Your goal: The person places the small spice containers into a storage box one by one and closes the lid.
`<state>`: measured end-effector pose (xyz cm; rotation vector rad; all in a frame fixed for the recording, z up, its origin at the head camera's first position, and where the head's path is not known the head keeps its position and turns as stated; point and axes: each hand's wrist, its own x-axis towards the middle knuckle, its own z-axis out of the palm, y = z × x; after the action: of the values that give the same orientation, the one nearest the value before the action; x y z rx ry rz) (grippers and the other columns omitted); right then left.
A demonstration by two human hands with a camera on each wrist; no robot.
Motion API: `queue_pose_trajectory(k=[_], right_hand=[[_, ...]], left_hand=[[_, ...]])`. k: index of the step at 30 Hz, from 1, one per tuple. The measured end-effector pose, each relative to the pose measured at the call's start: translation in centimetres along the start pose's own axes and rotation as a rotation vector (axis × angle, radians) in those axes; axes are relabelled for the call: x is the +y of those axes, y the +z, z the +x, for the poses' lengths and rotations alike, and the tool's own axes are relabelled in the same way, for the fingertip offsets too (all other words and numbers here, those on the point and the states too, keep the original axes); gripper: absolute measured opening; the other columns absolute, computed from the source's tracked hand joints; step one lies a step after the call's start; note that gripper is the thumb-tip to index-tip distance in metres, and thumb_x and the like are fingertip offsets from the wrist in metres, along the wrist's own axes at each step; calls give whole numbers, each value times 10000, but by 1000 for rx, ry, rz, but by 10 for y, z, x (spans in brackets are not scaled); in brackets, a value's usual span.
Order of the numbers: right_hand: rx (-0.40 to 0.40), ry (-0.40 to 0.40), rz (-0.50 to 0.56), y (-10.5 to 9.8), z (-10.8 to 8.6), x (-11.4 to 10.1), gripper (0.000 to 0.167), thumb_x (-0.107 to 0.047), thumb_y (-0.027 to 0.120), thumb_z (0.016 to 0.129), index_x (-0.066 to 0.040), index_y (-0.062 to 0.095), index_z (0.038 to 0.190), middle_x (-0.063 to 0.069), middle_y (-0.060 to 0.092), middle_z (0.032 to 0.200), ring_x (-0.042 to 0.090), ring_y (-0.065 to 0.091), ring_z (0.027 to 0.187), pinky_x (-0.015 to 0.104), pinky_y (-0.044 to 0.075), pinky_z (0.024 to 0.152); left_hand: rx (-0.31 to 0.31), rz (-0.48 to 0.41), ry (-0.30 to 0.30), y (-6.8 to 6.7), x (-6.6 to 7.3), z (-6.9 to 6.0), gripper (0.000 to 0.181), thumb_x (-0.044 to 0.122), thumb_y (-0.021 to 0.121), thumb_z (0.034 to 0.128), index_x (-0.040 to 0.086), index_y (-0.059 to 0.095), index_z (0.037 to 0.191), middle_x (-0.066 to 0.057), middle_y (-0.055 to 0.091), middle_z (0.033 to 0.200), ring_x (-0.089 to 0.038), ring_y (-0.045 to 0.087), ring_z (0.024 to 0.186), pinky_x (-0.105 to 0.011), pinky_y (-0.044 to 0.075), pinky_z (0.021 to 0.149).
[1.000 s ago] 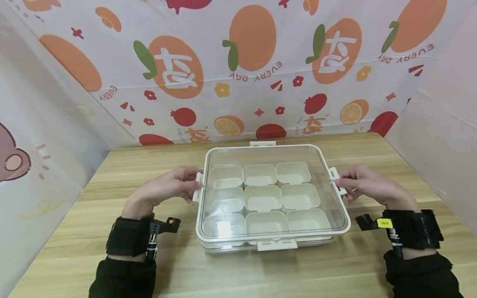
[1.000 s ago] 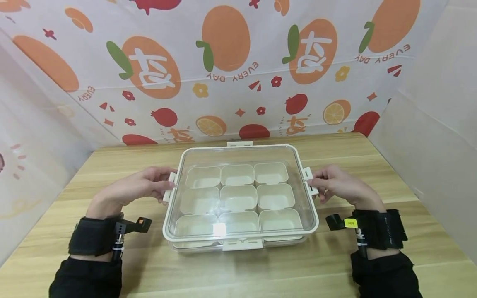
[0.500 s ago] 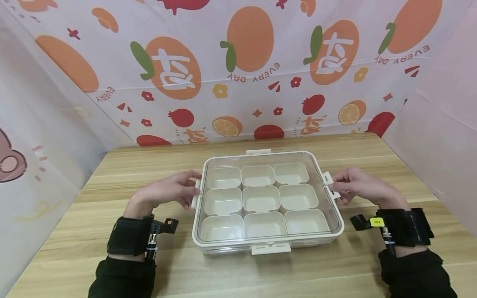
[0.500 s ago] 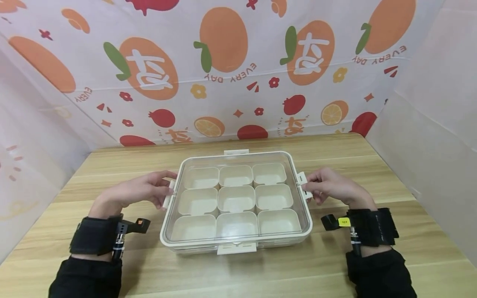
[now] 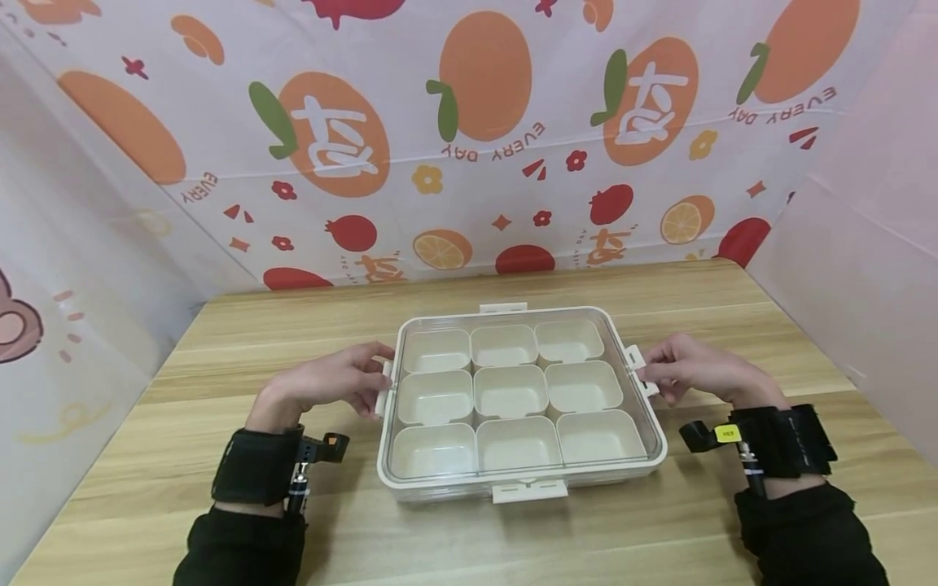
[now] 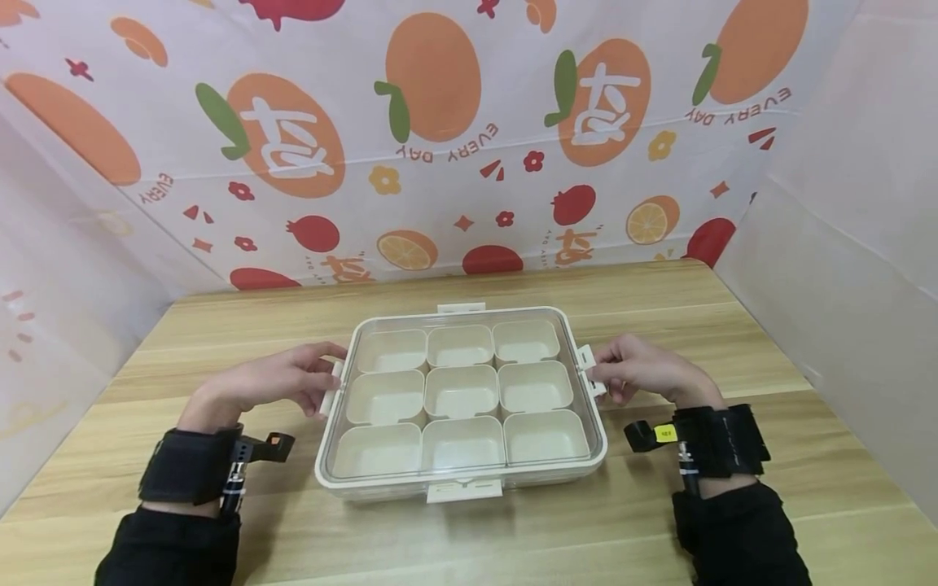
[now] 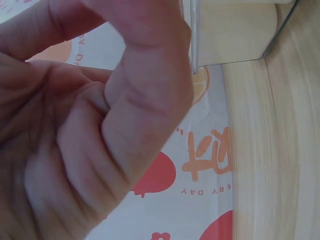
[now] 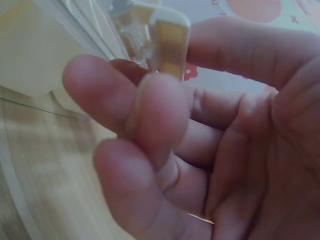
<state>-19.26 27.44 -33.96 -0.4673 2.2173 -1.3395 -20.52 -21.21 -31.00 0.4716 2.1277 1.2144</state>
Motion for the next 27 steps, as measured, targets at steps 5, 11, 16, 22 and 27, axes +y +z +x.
queue_pose_trajectory(k=[5,11,16,22,27], right_hand=[[-15,9,-6,1,2,1,189,-61,592,983,95,681,922,39,577,666,110,559,559,269,505,549],[-20,21,16,2,4,2,194,-61,582,985,98,663,909,36,562,685,109,560,565,266,499,552],[-39,10,57,1,5,6,188,-62,579,989,86,664,908,34,579,708,109,577,576,273,521,569],[-45,7,61,1,5,7,182,-68,580,998,70,675,928,38,601,718,111,587,585,282,535,581],[-49,2,56,1,5,7,200,-65,569,1006,99,665,945,42,594,726,117,585,589,279,531,577]], left_hand=[[-10,13,-5,0,0,0,587,31,526,989,-174,223,1448,-153,620,961,-228,659,753,-391,581,715],[-16,18,-9,-1,-1,0,585,31,521,990,-172,219,1448,-150,621,963,-231,659,757,-402,583,725],[-20,11,-11,-2,-2,0,587,39,522,993,-168,221,1453,-148,623,975,-233,661,762,-384,579,718],[-20,10,-3,-1,-3,1,580,33,526,990,-176,232,1445,-144,626,960,-231,662,761,-384,581,715],[-21,11,3,0,-4,1,580,31,529,988,-177,239,1446,-141,633,955,-238,662,764,-392,580,725]])
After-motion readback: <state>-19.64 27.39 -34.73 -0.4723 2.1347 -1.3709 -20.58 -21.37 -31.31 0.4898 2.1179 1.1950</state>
